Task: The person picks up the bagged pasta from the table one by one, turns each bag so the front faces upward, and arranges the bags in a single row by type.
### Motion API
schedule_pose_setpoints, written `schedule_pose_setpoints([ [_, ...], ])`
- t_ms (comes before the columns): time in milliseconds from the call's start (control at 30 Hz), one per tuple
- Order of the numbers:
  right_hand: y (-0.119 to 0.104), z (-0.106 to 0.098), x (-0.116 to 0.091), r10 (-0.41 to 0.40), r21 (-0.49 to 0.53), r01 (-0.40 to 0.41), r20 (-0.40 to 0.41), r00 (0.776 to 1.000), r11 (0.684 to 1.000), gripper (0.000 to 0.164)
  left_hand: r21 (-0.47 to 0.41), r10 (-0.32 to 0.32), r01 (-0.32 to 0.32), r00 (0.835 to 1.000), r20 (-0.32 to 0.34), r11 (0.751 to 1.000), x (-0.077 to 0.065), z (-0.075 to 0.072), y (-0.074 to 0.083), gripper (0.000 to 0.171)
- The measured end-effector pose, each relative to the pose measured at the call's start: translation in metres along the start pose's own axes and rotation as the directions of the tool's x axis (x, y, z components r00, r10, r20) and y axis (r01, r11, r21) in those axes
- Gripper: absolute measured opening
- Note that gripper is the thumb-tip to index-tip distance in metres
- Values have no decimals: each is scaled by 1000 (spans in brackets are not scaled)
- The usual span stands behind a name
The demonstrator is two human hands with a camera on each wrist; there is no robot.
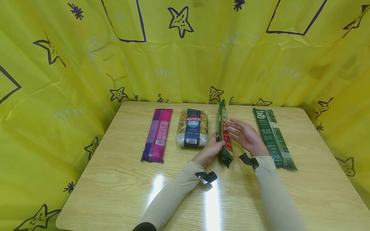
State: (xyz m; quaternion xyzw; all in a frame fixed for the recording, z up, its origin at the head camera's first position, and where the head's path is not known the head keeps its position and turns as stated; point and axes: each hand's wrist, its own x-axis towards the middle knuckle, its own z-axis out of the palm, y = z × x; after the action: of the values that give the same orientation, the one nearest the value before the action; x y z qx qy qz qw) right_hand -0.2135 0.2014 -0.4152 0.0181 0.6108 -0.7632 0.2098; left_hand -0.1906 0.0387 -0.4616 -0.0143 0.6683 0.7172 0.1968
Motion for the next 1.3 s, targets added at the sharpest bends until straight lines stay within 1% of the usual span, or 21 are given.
schedule_pose_setpoints([
  [133, -1, -1, -1, -3, -1, 3, -5, 1000, 1000, 68, -13, 1, -1, 1000, -11, 1000, 1, 0, 0, 78],
  [300, -2, -5, -1, 6, 16, -5, -13, 1000, 1000, 67, -53, 1, -3, 1000, -23, 999, 2, 0, -1, 77],
  [600, -2, -14, 0, 63, 53, -61, -34, 997, 997, 67, -103, -5, 1, 999, -35, 995, 3, 1, -5, 77],
  [867, 5, -21, 4, 116, 130, -110, -38, 993, 985, 68, -198, -28, 24, 999, -17, 980, 1, 2, -4, 78],
  [1033, 12, -26, 8, 127, 119, -125, -8, 992, 985, 69, -262, -20, 21, 1000, 3, 965, 0, 3, -2, 75],
  [1133, 17, -28, 12, 145, 98, -146, 12, 989, 984, 66, -291, -21, 25, 1000, 17, 956, 0, 4, -1, 71],
  [1233, 22, -30, 16, 166, 56, -167, 27, 986, 984, 65, -304, -29, 35, 999, 26, 952, -1, 4, 1, 71],
  [1300, 24, -31, 18, 170, 28, -171, 44, 984, 985, 68, -308, -31, 39, 999, 31, 951, -1, 4, 2, 72],
])
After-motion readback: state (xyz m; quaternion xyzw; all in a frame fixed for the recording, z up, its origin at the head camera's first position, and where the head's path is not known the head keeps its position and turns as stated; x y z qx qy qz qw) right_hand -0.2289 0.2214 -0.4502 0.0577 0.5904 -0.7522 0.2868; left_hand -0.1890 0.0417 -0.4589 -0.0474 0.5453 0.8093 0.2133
